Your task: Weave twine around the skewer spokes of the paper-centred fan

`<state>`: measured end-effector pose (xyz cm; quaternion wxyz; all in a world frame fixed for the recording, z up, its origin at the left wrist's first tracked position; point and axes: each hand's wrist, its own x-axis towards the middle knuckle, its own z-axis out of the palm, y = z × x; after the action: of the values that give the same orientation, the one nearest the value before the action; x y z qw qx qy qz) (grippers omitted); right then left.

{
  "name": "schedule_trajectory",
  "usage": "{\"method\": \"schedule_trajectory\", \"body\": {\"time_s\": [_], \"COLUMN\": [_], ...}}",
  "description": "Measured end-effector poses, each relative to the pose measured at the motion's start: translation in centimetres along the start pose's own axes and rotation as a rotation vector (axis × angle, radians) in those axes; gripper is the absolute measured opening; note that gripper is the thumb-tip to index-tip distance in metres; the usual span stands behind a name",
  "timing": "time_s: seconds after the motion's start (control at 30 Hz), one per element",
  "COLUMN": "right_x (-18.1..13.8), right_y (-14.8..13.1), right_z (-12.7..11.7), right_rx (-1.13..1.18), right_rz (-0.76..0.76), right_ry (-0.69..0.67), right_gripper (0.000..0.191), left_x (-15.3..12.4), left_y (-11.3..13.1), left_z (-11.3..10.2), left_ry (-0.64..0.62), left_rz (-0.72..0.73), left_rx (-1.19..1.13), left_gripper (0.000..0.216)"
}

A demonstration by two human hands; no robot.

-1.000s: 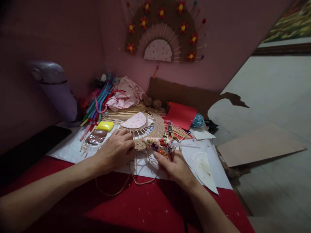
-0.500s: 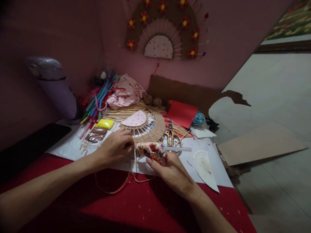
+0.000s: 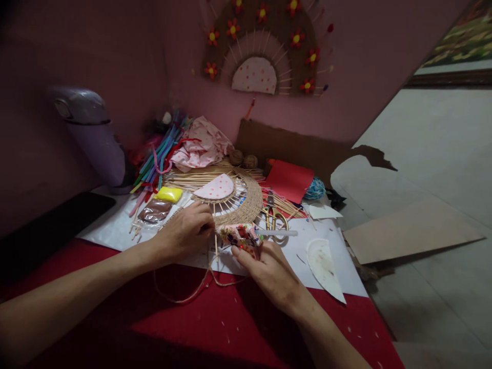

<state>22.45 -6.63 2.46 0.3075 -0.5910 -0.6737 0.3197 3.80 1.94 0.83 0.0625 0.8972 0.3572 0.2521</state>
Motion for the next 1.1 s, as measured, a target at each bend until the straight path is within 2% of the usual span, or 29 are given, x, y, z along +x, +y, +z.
{"method": "schedule_trajectory", "body": {"time_s": [0.53,0.7,1.1], "right_x": [0.0,-0.1,0.0], "right_y": [1.0,1.5,0.7], "right_z": [0.1,0.1,0.2], "right_rx": [0.062,0.076,0.091], "right_rz": [0.062,0.045,0.106], "right_ry": [-0.054,-0.061,-0.044], "right_gripper": [0.036,0.031,0.036], "left_x": [0.0,0.0,0.0], "left_y": [0.0,-0.1,-0.2], "left_z": [0.2,0.2,0.3], "left_ry": [0.007,0.009,0.011], "left_rz": [0.025,0.029,0.027], "left_rx": [0.046,0.040,0.048], "left_gripper": [0.016,0.015,0.016]}}
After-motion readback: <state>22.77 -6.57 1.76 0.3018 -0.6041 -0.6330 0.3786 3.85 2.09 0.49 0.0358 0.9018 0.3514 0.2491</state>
